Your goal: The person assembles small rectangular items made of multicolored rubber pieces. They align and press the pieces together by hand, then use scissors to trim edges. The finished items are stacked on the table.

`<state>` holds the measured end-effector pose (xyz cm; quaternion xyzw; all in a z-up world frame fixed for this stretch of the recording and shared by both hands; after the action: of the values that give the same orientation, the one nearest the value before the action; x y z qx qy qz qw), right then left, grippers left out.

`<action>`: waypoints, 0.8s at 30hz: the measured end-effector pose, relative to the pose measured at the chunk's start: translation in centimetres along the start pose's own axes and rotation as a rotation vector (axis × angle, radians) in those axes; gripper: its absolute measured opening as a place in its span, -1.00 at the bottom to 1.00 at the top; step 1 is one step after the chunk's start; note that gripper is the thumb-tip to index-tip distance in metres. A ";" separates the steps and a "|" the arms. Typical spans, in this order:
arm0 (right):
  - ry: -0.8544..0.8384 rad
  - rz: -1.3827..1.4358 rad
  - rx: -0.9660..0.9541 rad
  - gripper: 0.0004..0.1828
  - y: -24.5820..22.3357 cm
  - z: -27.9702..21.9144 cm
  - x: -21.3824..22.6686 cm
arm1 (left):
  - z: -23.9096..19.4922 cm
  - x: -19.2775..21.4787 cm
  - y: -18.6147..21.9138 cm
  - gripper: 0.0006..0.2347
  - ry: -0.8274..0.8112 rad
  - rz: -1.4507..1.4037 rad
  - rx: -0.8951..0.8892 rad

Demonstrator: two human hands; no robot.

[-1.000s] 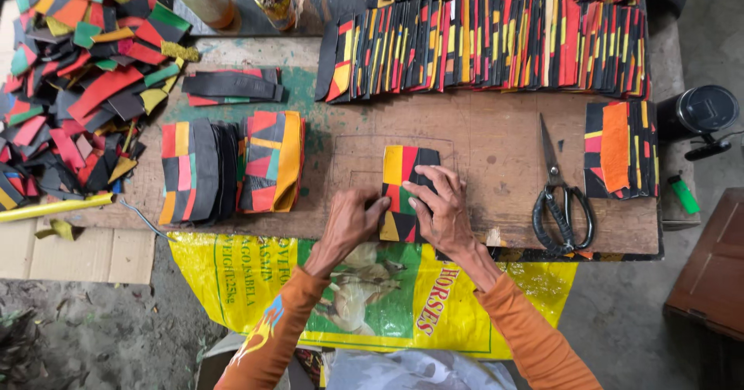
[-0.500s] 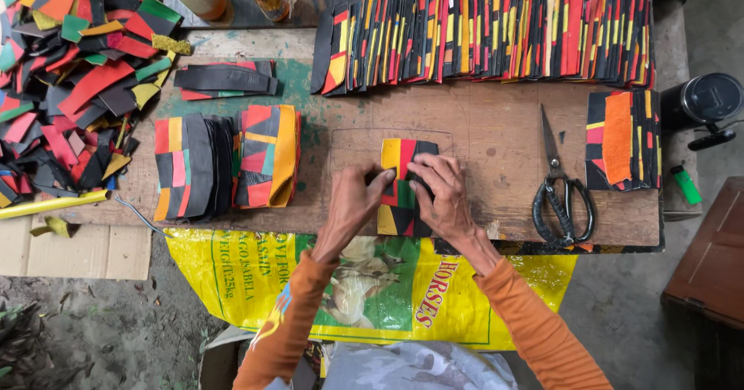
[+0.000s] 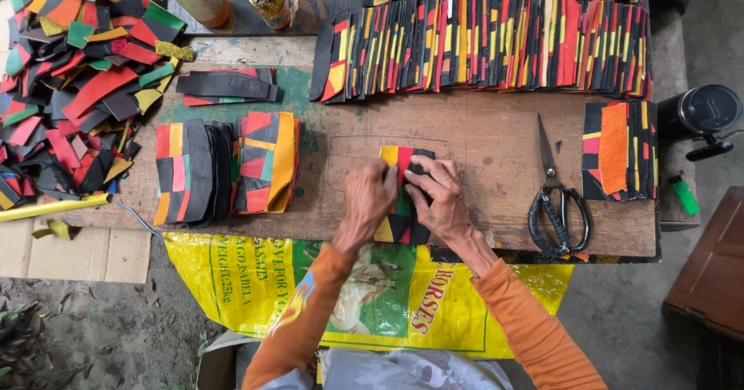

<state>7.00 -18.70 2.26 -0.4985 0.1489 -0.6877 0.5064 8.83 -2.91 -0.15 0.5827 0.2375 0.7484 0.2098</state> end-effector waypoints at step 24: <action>-0.006 0.006 -0.027 -0.80 0.2 -0.6 -0.2 | 0.8 -0.3 -0.6 -0.75 -0.024 -0.030 -0.076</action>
<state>6.66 -18.77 1.70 -0.5067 0.1581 -0.6828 0.5020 9.69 -2.52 -0.53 0.5795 0.2152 0.7467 0.2456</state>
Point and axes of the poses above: each hand's wrist, its own z-axis towards the middle knuckle, its own x-axis out of the back of the hand, y = z × x, the point moved 6 cm from there along z, towards the middle knuckle, and after that the axes turned 1 degree about -y, right-handed, at the moved point
